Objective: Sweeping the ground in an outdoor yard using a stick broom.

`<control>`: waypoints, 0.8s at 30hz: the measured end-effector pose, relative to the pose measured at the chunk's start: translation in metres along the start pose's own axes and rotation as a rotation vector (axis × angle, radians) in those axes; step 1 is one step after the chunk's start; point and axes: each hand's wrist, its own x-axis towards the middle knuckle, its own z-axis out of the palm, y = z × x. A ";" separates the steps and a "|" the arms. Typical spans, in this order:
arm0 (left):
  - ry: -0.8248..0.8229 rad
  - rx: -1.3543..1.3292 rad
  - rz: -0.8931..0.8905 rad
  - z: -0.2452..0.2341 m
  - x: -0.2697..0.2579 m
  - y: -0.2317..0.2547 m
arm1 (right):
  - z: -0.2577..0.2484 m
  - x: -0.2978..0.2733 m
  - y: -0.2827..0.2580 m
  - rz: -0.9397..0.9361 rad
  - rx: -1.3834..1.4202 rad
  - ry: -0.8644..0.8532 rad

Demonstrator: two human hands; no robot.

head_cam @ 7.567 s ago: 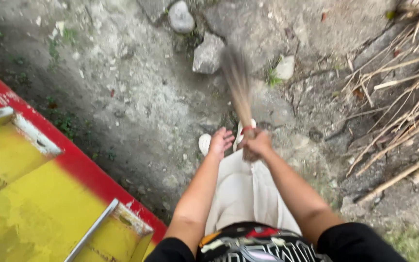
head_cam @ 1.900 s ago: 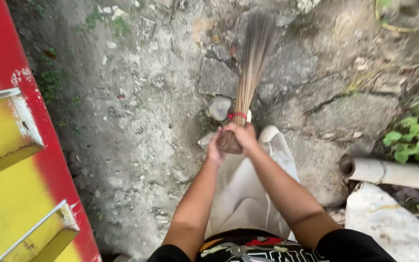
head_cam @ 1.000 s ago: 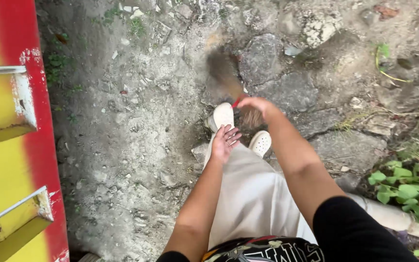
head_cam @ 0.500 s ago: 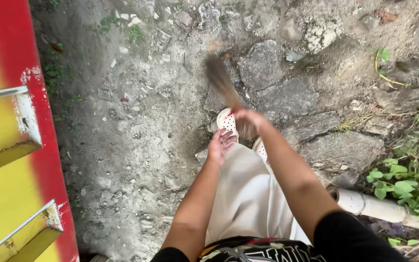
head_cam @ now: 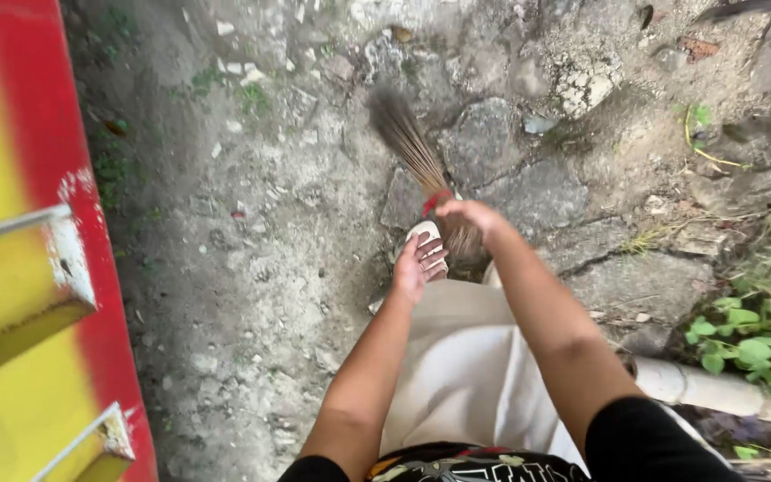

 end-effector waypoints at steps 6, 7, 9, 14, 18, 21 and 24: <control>0.017 0.063 0.065 0.022 0.005 0.040 | 0.007 -0.023 -0.063 -0.112 0.164 0.531; 0.020 0.063 0.067 0.027 0.007 0.043 | 0.010 -0.020 -0.055 -0.111 0.163 0.527; 0.029 0.019 0.113 0.040 0.018 0.051 | 0.012 -0.011 -0.044 -0.406 -0.127 0.849; 0.056 -0.065 0.133 0.066 0.033 0.059 | 0.023 0.016 -0.122 -0.242 0.078 0.138; 0.100 -0.114 0.155 0.088 0.044 0.071 | 0.004 0.086 -0.182 -0.143 0.392 -0.328; 0.120 -0.123 0.150 0.102 0.048 0.076 | 0.021 0.046 -0.200 -0.276 0.491 -0.034; 0.114 -0.230 0.176 0.109 0.071 0.065 | 0.034 0.028 -0.133 -0.338 0.078 0.435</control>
